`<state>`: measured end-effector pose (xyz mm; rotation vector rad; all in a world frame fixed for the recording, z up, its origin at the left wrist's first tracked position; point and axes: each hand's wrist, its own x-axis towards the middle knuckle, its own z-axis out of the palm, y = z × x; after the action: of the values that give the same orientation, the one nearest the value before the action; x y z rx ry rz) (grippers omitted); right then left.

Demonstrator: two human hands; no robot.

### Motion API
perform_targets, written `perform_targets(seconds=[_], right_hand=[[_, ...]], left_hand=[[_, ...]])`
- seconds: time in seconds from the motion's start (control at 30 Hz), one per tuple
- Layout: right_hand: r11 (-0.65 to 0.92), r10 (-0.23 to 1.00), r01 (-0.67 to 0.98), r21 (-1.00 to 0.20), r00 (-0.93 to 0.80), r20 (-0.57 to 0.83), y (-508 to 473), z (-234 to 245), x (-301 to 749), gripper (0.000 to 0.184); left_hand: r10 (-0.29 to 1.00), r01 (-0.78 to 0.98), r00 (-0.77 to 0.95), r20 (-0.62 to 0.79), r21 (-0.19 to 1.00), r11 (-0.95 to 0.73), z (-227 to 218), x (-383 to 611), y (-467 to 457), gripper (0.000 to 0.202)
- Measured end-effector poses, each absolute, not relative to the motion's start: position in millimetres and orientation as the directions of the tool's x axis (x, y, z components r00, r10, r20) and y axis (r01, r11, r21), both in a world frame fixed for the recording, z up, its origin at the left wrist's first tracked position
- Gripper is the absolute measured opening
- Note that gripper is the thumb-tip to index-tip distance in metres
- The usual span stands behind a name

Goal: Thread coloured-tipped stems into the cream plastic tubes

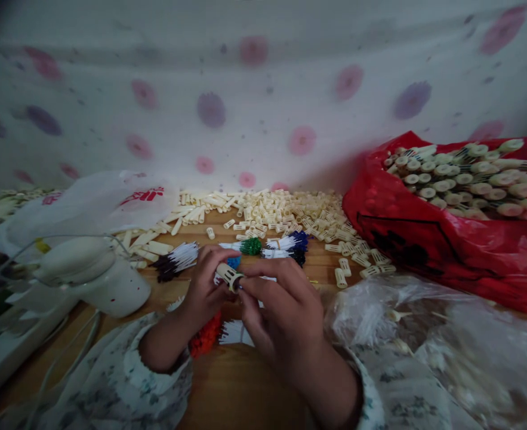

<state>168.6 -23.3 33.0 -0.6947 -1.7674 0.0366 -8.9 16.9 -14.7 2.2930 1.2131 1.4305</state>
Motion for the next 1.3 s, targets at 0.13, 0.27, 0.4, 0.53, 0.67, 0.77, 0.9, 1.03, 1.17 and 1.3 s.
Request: perform_targets(seconds=[0.13,0.27,0.4,0.53,0.67,0.77,0.9,1.03,1.17,1.3], right_hand=[[0.792,0.504,0.457,-0.405,-0.114,0.856,-19.4,29.4,171.1,0.017],[0.802,0.527,0.400,-0.444,-0.126,0.840,-20.1,30.0,175.6,0.016],[0.792,0.567,0.359,-0.494,-0.134,0.813,-18.8,28.2,177.3,0.017],[0.779,0.591,0.345,-0.523,-0.126,0.797,-16.2,25.7,177.4,0.016],[0.784,0.561,0.428,-0.451,-0.174,0.810,-14.4,24.0,176.2,0.017],[0.775,0.543,0.488,-0.401,-0.192,0.817,-13.3,22.8,175.2,0.019],[0.763,0.527,0.527,-0.375,-0.169,0.833,-11.7,22.3,174.9,0.014],[0.770,0.534,0.503,-0.392,-0.172,0.828,-9.7,21.5,175.1,0.013],[0.768,0.565,0.472,-0.433,-0.182,0.805,-7.8,18.3,174.2,0.015],[0.754,0.615,0.409,-0.515,-0.163,0.771,-8.1,16.2,171.5,0.016]], left_hand=[[0.712,0.535,0.209,0.670,0.531,-0.657,-12.1,-9.2,15.5,0.059],[0.718,0.569,0.183,0.672,0.523,-0.635,-12.9,-10.2,15.9,0.055],[0.709,0.606,0.151,0.689,0.502,-0.617,-15.4,-10.7,17.3,0.057],[0.697,0.622,0.124,0.706,0.492,-0.609,-16.2,-10.3,18.2,0.056],[0.682,0.596,0.138,0.719,0.489,-0.636,-15.2,-8.5,17.7,0.053],[0.674,0.584,0.142,0.725,0.488,-0.648,-13.7,-7.2,16.7,0.051],[0.669,0.591,0.128,0.732,0.486,-0.644,-12.9,-6.5,16.2,0.051],[0.644,0.594,0.131,0.754,0.460,-0.660,-14.9,-6.8,17.2,0.048],[0.615,0.637,0.114,0.781,0.417,-0.648,-16.6,-7.1,18.0,0.048],[0.596,0.682,0.102,0.796,0.381,-0.625,-15.9,-7.8,18.0,0.047]])
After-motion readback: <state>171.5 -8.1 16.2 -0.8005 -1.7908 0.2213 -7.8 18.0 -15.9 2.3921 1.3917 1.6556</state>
